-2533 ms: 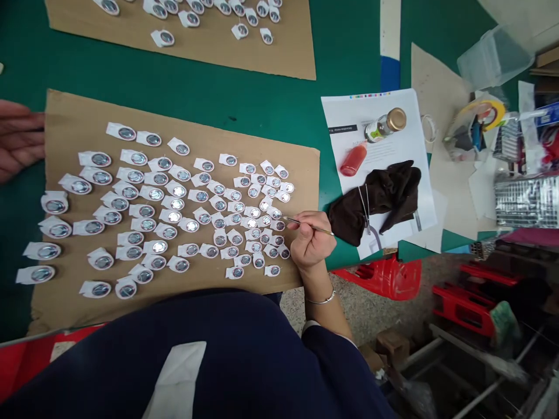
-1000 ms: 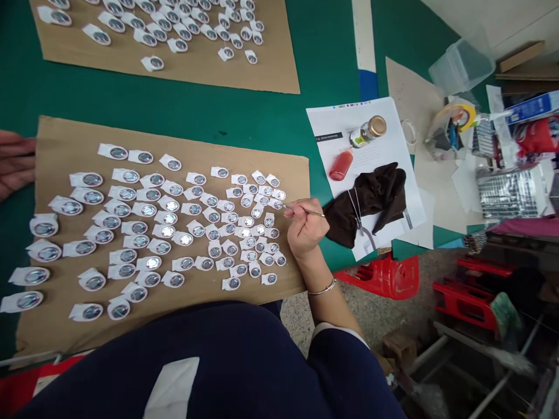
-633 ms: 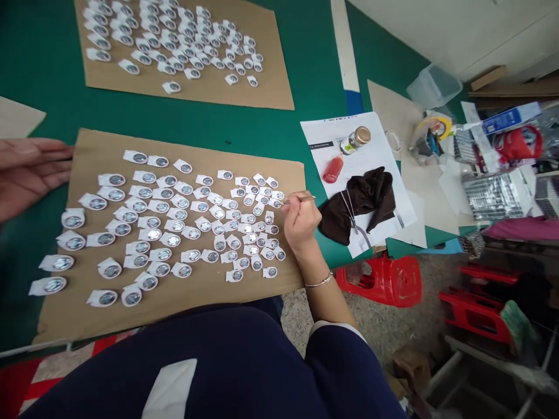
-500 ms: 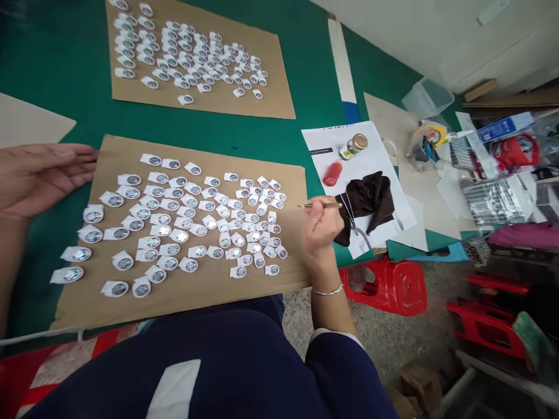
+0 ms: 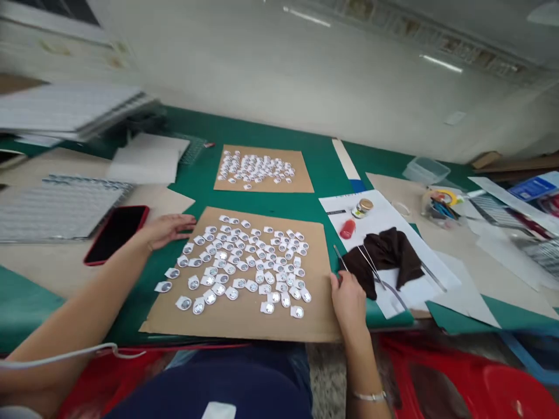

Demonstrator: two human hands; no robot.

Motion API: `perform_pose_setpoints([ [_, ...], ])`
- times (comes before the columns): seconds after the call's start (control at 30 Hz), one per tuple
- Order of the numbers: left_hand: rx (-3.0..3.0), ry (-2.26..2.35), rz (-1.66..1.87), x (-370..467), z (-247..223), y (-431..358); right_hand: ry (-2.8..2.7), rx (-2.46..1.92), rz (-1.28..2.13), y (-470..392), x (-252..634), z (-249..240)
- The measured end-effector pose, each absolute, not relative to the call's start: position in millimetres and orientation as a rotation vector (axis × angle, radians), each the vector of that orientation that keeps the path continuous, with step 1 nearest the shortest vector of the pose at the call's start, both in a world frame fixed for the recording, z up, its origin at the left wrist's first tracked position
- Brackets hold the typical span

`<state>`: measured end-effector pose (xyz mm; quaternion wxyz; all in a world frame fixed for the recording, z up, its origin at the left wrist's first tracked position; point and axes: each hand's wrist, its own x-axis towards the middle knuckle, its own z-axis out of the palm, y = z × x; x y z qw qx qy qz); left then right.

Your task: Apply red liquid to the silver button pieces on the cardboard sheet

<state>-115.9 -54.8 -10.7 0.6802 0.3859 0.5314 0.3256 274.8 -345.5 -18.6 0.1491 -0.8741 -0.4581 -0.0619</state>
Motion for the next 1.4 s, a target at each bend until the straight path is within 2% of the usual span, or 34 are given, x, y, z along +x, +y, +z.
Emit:
perform_pose_setpoints([
  [0.3,0.819,1.199,0.741,-146.0,0.4,-123.7,-1.117,-2.576,0.128,-353.8,269.4,-30.4],
  [0.5,0.711,1.232,0.817,-145.6,-3.0,-135.1,-1.107,-2.585,0.251,-352.0,278.4,-27.5],
  [0.83,0.522,1.237,0.813,-136.7,-1.2,-131.6,-1.093,-2.665,0.176,-355.4,273.6,-24.4],
  [1.4,0.559,1.06,0.892,-132.2,-20.6,-167.2,-1.051,-2.805,0.052,-350.9,273.7,-31.3],
])
